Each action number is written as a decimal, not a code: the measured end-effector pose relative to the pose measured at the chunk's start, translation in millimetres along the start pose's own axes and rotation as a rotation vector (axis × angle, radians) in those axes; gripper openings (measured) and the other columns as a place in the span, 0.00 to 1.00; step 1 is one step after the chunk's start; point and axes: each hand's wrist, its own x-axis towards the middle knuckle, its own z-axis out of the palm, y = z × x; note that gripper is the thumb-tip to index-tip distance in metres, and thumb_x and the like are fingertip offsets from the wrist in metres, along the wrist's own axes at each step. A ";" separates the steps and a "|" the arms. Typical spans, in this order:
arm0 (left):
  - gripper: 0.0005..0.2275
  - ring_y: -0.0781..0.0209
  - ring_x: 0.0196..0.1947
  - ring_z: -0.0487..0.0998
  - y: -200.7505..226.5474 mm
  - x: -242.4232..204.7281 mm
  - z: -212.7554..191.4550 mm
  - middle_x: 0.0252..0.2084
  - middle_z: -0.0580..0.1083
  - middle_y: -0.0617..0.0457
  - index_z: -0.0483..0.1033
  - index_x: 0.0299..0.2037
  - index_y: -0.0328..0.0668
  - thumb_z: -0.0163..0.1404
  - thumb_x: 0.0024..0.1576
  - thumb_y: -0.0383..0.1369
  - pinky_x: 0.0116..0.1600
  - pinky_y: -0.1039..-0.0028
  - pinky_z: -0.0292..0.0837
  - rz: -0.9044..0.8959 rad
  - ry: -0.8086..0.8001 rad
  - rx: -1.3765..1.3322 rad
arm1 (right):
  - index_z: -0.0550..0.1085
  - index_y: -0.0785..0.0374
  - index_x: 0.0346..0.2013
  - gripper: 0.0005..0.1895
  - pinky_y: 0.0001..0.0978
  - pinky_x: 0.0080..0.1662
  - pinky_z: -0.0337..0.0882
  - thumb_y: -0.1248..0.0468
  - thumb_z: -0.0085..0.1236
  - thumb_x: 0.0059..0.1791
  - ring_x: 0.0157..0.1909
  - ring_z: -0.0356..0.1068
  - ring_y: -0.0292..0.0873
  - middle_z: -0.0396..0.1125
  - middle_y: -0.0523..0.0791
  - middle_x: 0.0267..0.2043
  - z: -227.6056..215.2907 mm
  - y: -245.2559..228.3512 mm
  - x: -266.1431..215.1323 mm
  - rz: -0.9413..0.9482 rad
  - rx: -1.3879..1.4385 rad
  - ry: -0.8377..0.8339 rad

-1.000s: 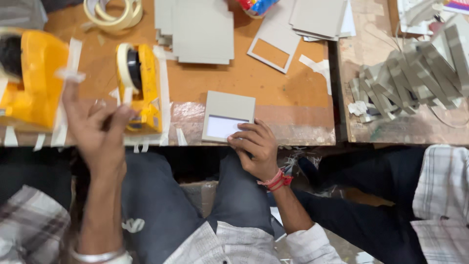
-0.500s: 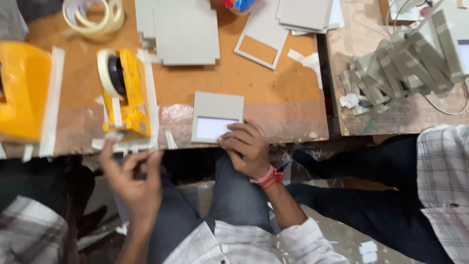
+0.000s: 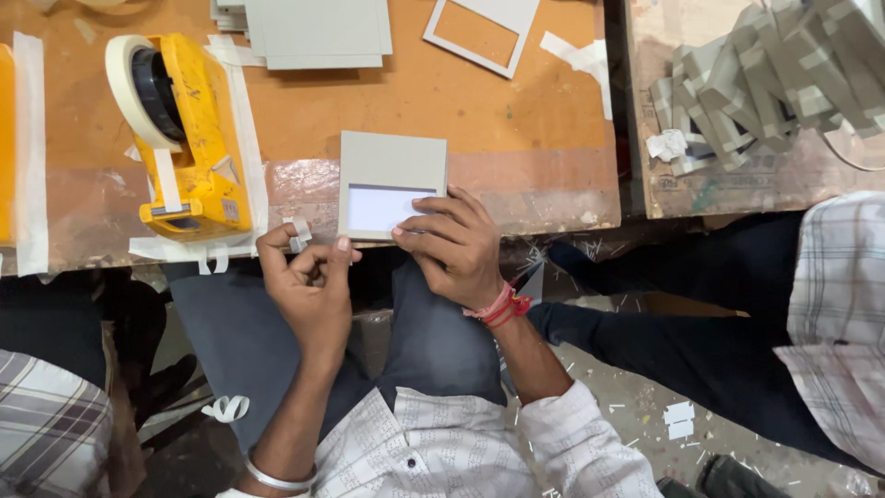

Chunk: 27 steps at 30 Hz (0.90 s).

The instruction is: The person assembles small photo frames by hand, applying adhesive tape to the edges of frame pieces and pressing them together. They handle multiple frame components and tape, working on the floor in a cluttered workspace.

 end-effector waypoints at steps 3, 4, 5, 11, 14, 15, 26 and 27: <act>0.17 0.72 0.33 0.78 1.3 3.1 -4.6 0.32 0.76 0.52 0.58 0.55 0.36 0.55 0.64 0.22 0.35 0.87 0.65 -0.007 -0.024 -0.035 | 0.81 0.53 0.38 0.10 0.52 0.63 0.67 0.69 0.67 0.43 0.56 0.74 0.46 0.76 0.38 0.43 0.8 -0.2 1.4 0.010 -0.004 -0.007; 0.17 0.71 0.33 0.78 2.4 3.7 -4.6 0.32 0.76 0.52 0.58 0.54 0.36 0.55 0.63 0.22 0.35 0.86 0.66 -0.015 -0.038 -0.048 | 0.81 0.53 0.38 0.11 0.52 0.63 0.67 0.69 0.67 0.43 0.56 0.74 0.46 0.76 0.38 0.43 0.6 -0.1 1.4 0.010 -0.006 -0.008; 0.16 0.70 0.34 0.79 3.4 5.0 -4.3 0.34 0.75 0.52 0.58 0.54 0.35 0.55 0.63 0.21 0.36 0.86 0.68 -0.015 -0.039 -0.059 | 0.81 0.53 0.38 0.11 0.53 0.63 0.67 0.69 0.67 0.43 0.56 0.74 0.46 0.76 0.38 0.43 0.6 0.4 1.5 0.010 -0.008 -0.009; 0.15 0.69 0.32 0.79 12.7 7.3 -1.0 0.32 0.73 0.52 0.59 0.53 0.34 0.54 0.62 0.19 0.36 0.84 0.72 -0.083 -0.009 -0.067 | 0.81 0.53 0.37 0.11 0.52 0.62 0.68 0.69 0.67 0.42 0.55 0.74 0.46 0.76 0.38 0.42 1.9 -0.7 1.8 0.004 -0.008 0.000; 0.15 0.69 0.28 0.77 15.8 8.3 2.7 0.29 0.75 0.52 0.60 0.53 0.35 0.53 0.62 0.19 0.33 0.85 0.68 -0.136 0.002 -0.098 | 0.82 0.53 0.37 0.11 0.53 0.62 0.67 0.69 0.67 0.42 0.55 0.74 0.46 0.76 0.38 0.42 0.6 -0.4 2.2 0.013 -0.013 -0.007; 0.15 0.70 0.25 0.74 16.1 8.3 3.2 0.28 0.75 0.51 0.60 0.52 0.35 0.53 0.62 0.19 0.29 0.85 0.63 -0.173 0.006 -0.093 | 0.82 0.53 0.37 0.11 0.53 0.62 0.67 0.69 0.67 0.42 0.56 0.74 0.46 0.76 0.38 0.42 0.1 0.0 1.8 0.017 -0.014 -0.011; 0.14 0.68 0.26 0.79 10.1 12.1 3.6 0.26 0.73 0.53 0.63 0.49 0.33 0.55 0.59 0.19 0.33 0.83 0.71 -0.115 0.035 -0.021 | 0.81 0.54 0.38 0.11 0.53 0.64 0.67 0.69 0.68 0.43 0.56 0.74 0.46 0.76 0.39 0.42 -1.2 -2.7 2.8 0.008 0.011 0.000; 0.13 0.67 0.27 0.79 10.0 12.0 3.8 0.29 0.74 0.54 0.64 0.48 0.32 0.56 0.59 0.19 0.33 0.82 0.71 -0.110 0.047 -0.039 | 0.81 0.54 0.38 0.11 0.53 0.64 0.67 0.69 0.68 0.43 0.56 0.74 0.46 0.75 0.39 0.42 -1.7 -4.4 5.7 0.000 0.012 0.011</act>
